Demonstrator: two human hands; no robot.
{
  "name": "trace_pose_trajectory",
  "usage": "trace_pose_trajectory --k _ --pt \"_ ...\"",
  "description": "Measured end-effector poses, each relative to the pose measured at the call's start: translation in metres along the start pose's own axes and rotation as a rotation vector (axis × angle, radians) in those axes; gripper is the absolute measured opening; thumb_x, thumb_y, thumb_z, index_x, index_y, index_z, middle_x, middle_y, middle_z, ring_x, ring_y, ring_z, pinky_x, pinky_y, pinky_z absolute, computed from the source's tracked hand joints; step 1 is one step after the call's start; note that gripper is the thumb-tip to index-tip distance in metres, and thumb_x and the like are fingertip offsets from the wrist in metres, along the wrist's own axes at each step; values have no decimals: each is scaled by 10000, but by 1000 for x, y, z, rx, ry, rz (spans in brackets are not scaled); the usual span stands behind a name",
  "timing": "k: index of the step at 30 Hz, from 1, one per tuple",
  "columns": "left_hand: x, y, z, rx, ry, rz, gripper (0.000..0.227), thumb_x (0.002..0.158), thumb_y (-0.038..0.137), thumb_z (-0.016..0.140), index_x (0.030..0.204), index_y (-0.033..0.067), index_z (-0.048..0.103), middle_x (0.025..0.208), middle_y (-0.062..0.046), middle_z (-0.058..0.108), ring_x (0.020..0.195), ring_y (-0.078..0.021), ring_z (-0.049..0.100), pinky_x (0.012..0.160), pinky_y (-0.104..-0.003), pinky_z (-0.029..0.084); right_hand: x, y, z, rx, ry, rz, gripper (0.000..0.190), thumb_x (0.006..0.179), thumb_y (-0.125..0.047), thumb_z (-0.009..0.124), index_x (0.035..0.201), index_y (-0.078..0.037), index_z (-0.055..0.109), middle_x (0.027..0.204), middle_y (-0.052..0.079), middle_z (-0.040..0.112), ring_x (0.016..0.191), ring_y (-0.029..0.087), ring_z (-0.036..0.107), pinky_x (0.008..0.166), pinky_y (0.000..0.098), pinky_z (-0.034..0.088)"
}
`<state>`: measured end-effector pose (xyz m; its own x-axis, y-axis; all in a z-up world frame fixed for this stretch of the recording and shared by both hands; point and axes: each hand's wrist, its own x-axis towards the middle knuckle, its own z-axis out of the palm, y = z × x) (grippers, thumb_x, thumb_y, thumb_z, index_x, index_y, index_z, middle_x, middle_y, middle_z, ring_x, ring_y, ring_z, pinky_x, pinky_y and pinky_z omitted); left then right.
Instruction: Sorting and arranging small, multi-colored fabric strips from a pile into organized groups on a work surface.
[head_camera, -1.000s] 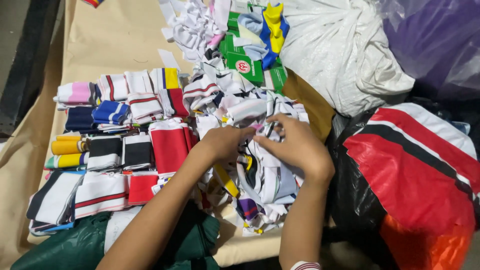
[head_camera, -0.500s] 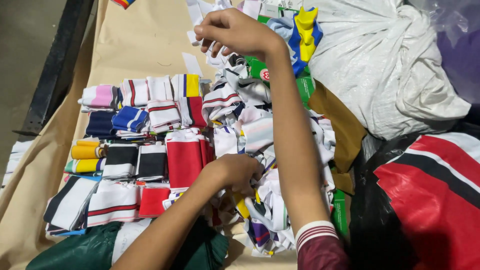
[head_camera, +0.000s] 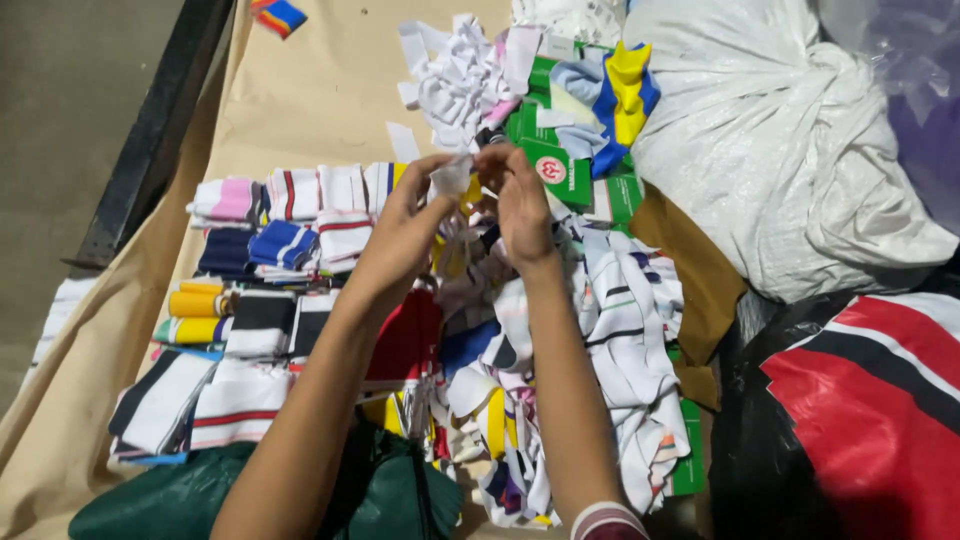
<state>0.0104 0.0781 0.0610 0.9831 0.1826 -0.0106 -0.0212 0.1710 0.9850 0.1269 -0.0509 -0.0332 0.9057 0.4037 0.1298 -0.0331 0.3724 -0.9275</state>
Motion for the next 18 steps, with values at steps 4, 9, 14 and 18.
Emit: trace_pose_trajectory --k 4,9,14,18 --pt "25 -47 -14 -56 97 139 548 950 -22 435 1496 9 392 1342 -398 528 1280 -407 548 1089 -502 443 3 7 35 -174 -183 -217 415 1015 -444 574 1213 -84 637 1072 36 667 1000 121 619 861 243 501" --pt "19 -48 -12 64 211 144 425 978 87 468 1401 127 459 1145 -315 684 1042 -330 688 915 -487 549 1 1 30 -270 -164 -314 114 1021 -141 652 936 -65 661 813 -18 593 802 72 544 748 223 488" --pt "31 -49 -8 330 265 50 276 983 285 578 1232 176 626 1000 -207 758 907 -306 746 756 -449 578 10 12 9 -410 -78 -392 187 1018 -131 687 854 -46 659 737 7 572 758 75 518 676 227 475" --pt "21 -57 -13 90 320 36 316 998 212 592 1269 52 570 801 -151 724 643 -175 654 583 -315 540 9 5 17 -519 -69 -381 240 998 -167 738 779 -83 685 654 -26 590 679 31 527 595 181 461"
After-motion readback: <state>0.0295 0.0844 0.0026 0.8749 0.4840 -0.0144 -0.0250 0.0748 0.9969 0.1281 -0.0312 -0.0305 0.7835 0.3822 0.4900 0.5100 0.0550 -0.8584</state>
